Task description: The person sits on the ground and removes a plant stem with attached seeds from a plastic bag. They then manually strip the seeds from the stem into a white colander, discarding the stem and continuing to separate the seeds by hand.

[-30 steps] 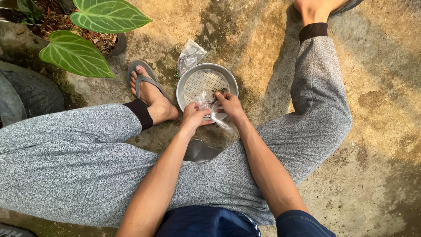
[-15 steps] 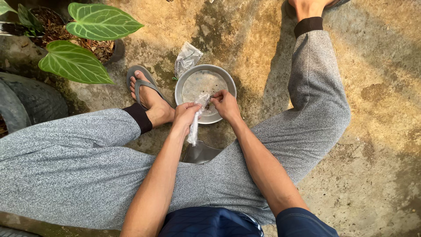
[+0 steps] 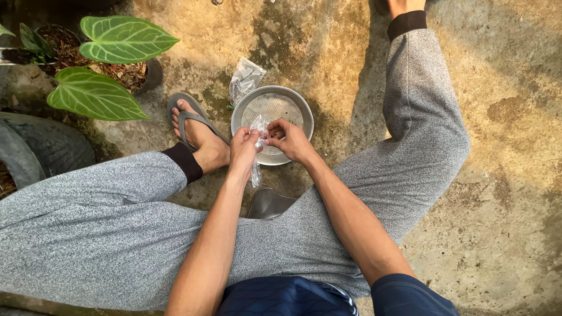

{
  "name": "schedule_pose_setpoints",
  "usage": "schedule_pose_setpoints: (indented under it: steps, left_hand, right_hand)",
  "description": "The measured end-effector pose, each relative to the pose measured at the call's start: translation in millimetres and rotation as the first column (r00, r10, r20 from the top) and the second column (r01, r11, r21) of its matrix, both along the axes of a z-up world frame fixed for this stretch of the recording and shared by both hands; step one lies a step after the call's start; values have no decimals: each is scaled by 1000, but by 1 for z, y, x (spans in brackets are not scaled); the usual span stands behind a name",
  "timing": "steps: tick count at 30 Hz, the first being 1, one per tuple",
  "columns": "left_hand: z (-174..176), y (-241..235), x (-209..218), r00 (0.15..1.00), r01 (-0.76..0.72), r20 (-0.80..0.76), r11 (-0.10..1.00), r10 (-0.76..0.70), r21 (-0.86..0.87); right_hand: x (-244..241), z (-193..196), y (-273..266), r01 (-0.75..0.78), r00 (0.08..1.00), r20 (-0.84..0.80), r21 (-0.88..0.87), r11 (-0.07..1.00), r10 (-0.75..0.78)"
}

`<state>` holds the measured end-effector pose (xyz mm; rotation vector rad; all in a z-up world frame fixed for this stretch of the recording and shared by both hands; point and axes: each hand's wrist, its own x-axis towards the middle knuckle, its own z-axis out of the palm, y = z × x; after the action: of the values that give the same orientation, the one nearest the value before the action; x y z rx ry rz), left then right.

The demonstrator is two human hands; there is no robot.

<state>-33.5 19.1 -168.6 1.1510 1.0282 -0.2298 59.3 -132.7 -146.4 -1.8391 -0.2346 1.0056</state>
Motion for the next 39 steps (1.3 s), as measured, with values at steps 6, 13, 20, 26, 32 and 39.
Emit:
schedule_pose_setpoints:
  steps: [6,13,20,26,32,39]
  left_hand:
    - [17,3,6,999,-13,49,999,15,-45]
    - [9,3,5,998,9,60,1000,-8,-23]
    - [15,1,9,995,-32,90,999,32,3]
    - [22,-2,8,987,59,130,973,-90,222]
    - [25,0,12,994,84,37,938,-102,336]
    - [37,-1,14,996,49,58,943,-72,330]
  right_hand:
    - [6,16,0,75,996,45,-96,993,-71]
    - [5,27,3,67,997,41,58,996,-70]
    - [6,24,-1,85,971,228,-58,995,-70]
    - [5,24,3,32,993,114,-6,999,-31]
    - [4,15,0,97,994,60,-51,994,-94]
    - [6,26,4,42,995,92,-42,998,-38]
